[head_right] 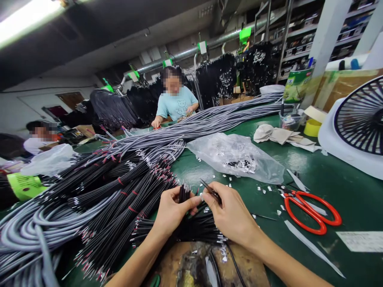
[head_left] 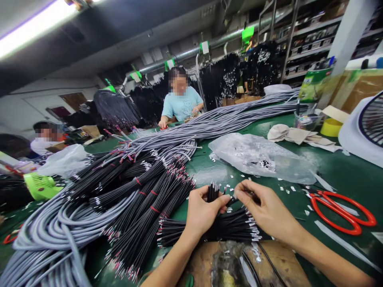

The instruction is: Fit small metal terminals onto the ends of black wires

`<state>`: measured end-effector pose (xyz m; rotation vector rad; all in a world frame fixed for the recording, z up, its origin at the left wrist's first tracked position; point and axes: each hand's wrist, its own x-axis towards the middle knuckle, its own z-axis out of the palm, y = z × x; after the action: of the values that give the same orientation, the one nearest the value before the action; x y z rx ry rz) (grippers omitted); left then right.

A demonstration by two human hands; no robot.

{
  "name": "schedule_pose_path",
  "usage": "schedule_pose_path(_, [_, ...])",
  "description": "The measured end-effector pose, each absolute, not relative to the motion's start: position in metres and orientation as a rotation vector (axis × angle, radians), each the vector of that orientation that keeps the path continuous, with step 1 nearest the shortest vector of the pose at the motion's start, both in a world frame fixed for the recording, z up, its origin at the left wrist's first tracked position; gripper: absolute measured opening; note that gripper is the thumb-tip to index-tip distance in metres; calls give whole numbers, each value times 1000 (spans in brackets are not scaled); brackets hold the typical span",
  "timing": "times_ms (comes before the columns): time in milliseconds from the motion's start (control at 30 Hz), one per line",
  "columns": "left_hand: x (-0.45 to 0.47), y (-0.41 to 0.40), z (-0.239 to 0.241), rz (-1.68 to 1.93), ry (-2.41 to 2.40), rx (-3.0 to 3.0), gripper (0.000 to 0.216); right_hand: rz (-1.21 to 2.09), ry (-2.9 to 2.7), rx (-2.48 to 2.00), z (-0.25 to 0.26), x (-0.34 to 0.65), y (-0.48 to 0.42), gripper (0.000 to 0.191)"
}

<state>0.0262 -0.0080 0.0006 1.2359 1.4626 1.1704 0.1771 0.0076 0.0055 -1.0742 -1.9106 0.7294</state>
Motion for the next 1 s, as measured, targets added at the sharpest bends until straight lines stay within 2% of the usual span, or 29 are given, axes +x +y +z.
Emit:
schedule_pose_path(167, [20,-2,-5,1113,1408,1372,27,-33,-1675,-1374,18,212,26,18])
schedule_pose_path(233, [18,-1,-6,1058,1344,1304,31,-142,-1660,-1454,11,221,35,24])
schedule_pose_path(400, [18,-2,-4,1020,1342,1225,35,441,-1911,-1135,-8,204,31,18])
schedule_pose_path(500, [18,-4,-3,1044,1373,1263,30,619,-1920,-1072,-7,186,21,19])
schedule_pose_path(700, [21,-7,0,1107,1399,1242,24,719,-1931,-983,1,180,13,22])
schedule_pose_path(1000, [22,-7,4,1184,1411,1235,23,618,-1957,-1099,-5,180,12,30])
